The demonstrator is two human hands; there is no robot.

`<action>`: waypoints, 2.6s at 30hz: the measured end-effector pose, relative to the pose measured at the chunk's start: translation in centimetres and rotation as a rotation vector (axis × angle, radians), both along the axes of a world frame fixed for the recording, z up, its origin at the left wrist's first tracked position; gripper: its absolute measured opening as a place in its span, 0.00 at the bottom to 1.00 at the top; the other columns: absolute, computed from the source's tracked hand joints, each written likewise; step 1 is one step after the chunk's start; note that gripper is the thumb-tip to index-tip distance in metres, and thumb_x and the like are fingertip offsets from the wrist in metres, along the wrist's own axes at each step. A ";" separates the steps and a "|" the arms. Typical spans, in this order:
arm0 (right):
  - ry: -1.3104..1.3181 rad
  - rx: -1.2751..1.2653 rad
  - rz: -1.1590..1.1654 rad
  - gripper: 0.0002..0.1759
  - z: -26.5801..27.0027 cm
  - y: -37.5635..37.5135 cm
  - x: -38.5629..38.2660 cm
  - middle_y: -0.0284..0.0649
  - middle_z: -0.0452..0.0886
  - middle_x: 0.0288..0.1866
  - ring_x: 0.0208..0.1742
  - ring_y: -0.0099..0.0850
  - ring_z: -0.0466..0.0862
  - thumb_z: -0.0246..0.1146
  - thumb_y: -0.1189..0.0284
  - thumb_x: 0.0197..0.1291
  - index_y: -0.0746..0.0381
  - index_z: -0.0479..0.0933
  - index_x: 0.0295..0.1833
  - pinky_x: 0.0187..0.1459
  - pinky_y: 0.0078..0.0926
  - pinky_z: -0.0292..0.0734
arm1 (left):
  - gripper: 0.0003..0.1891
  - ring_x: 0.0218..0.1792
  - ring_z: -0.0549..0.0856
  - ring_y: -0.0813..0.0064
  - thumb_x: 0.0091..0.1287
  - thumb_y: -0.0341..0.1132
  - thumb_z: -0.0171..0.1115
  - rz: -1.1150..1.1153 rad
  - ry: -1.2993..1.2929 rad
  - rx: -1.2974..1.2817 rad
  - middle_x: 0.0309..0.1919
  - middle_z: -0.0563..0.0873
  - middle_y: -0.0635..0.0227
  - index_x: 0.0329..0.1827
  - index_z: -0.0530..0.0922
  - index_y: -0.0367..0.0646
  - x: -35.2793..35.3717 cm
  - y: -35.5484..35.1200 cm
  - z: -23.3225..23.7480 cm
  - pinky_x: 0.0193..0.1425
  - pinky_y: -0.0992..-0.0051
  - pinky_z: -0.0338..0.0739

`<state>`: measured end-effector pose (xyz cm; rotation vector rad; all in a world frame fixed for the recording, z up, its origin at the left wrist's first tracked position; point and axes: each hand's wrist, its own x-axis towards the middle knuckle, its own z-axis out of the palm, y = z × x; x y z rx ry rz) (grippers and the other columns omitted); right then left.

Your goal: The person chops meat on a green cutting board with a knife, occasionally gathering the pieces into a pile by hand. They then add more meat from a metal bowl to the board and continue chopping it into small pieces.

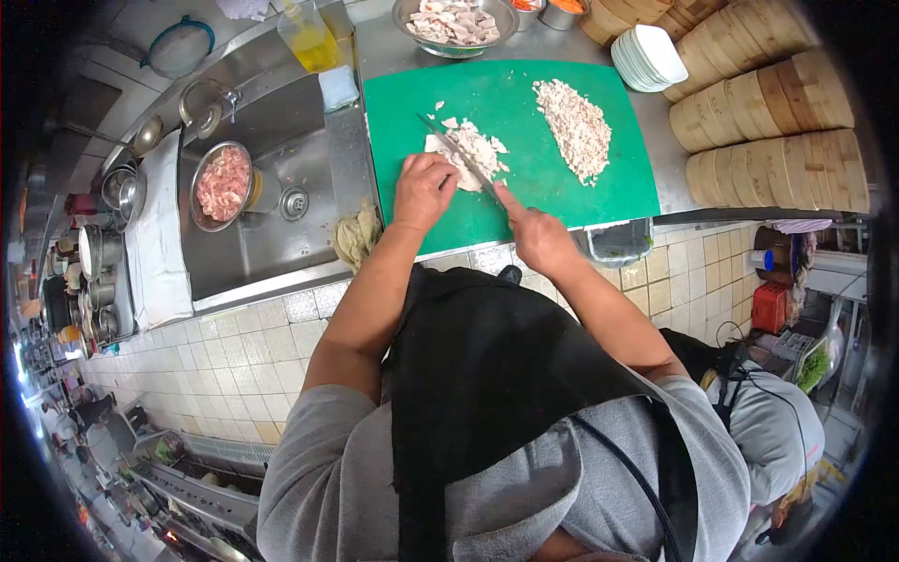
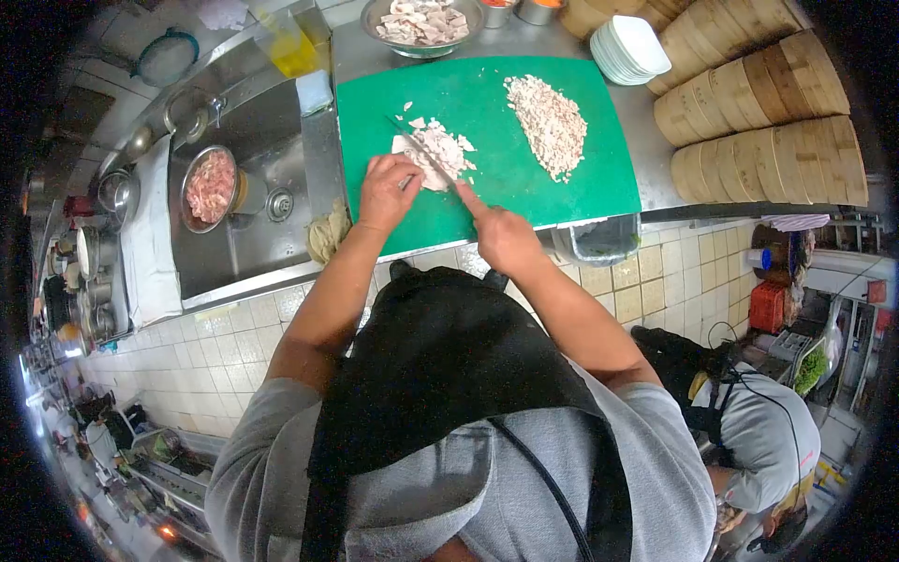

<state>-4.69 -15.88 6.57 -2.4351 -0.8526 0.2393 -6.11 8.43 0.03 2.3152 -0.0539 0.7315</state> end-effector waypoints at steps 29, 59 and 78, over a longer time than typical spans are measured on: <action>-0.035 -0.193 0.054 0.40 0.6 1.2 0.4 0.57 0.85 0.44 0.40 0.55 0.88 0.60 0.73 0.71 0.45 0.57 0.87 0.45 0.52 0.84 | 0.09 0.53 0.84 0.60 0.55 0.30 0.79 0.008 -0.009 0.005 0.47 0.88 0.69 0.39 0.90 0.49 -1.6 0.2 -0.3 0.58 0.62 0.81; 0.007 -0.210 0.077 0.38 -1.2 0.2 0.0 0.57 0.85 0.44 0.41 0.56 0.88 0.60 0.72 0.72 0.46 0.60 0.85 0.47 0.52 0.84 | 0.12 0.51 0.85 0.57 0.56 0.31 0.79 0.083 -0.051 -0.076 0.47 0.86 0.66 0.43 0.88 0.46 -2.6 0.3 0.5 0.57 0.61 0.82; 0.061 -0.211 0.123 0.38 0.4 1.7 -0.2 0.57 0.84 0.43 0.40 0.58 0.87 0.60 0.72 0.72 0.42 0.60 0.85 0.44 0.54 0.83 | 0.08 0.48 0.86 0.57 0.57 0.27 0.78 0.025 0.010 -0.032 0.44 0.89 0.62 0.39 0.89 0.43 -2.7 1.2 -0.3 0.54 0.61 0.82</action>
